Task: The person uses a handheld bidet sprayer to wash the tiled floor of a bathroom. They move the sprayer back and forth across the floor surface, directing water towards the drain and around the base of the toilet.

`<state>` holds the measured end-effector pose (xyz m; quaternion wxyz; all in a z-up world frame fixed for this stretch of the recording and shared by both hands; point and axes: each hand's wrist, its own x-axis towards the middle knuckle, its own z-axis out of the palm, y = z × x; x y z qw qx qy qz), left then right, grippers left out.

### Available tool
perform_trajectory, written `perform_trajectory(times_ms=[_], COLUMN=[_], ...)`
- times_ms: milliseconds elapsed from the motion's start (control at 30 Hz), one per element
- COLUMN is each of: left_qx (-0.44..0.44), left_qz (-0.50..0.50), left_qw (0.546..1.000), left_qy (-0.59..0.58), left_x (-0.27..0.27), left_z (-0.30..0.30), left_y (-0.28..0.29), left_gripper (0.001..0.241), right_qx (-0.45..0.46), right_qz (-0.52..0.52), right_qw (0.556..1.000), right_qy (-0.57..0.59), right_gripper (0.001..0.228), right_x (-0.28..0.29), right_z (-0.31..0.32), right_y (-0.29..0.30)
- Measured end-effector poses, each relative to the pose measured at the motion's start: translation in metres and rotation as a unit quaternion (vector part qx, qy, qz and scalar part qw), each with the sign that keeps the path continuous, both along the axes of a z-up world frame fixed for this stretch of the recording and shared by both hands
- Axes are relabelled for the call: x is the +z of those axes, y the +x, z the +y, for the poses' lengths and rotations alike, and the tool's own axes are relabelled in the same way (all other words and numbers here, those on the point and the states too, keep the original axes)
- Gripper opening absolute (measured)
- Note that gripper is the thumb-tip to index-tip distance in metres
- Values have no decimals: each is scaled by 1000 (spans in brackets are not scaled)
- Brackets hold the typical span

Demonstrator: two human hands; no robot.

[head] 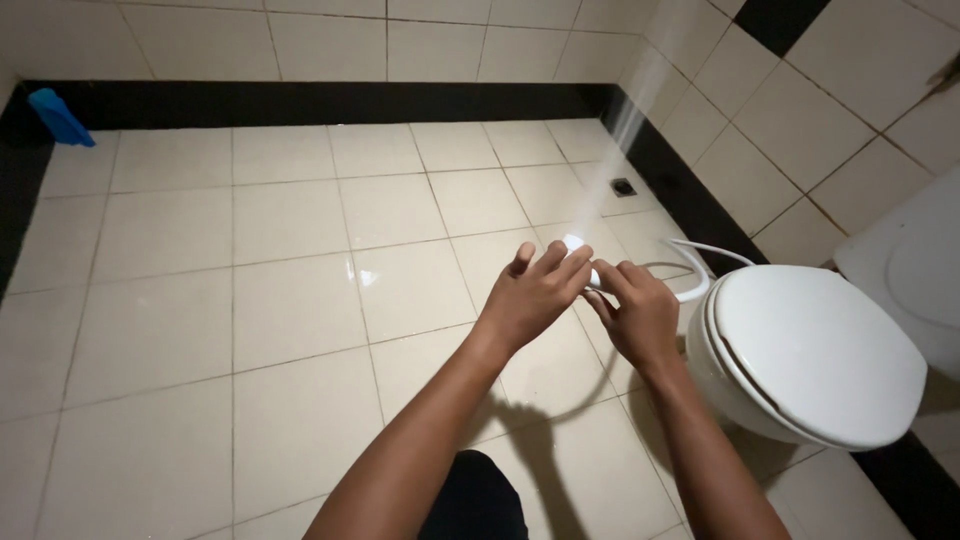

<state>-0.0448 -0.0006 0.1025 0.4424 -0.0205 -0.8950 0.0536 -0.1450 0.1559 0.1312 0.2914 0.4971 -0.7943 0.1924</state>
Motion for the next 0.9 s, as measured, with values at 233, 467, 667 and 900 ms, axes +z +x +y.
perform_trajectory(times_ms=[233,467,667,900], left_qx=[-32,-69,-107,-127], left_qz=[16,-45,-147,-227], left_qw=[999,997,983,965], left_qy=[-30,-10,8,-12], left_x=[-13,-38,-51,-49], left_z=[13,29,36,33], left_y=[-21,-31,-26,-26], left_gripper=[29,30,23,19], right_qx=[-46,-80,-104,-133], right_qz=[-18,-188,-275,-392], right_qw=[998,976,954,910], right_qy=[-29,-73,-57,-20], right_gripper=[37,41,38,33], right_x=[-23,-54,-71,-73], right_z=[20,39,52,54], right_y=[-3,10,25,36])
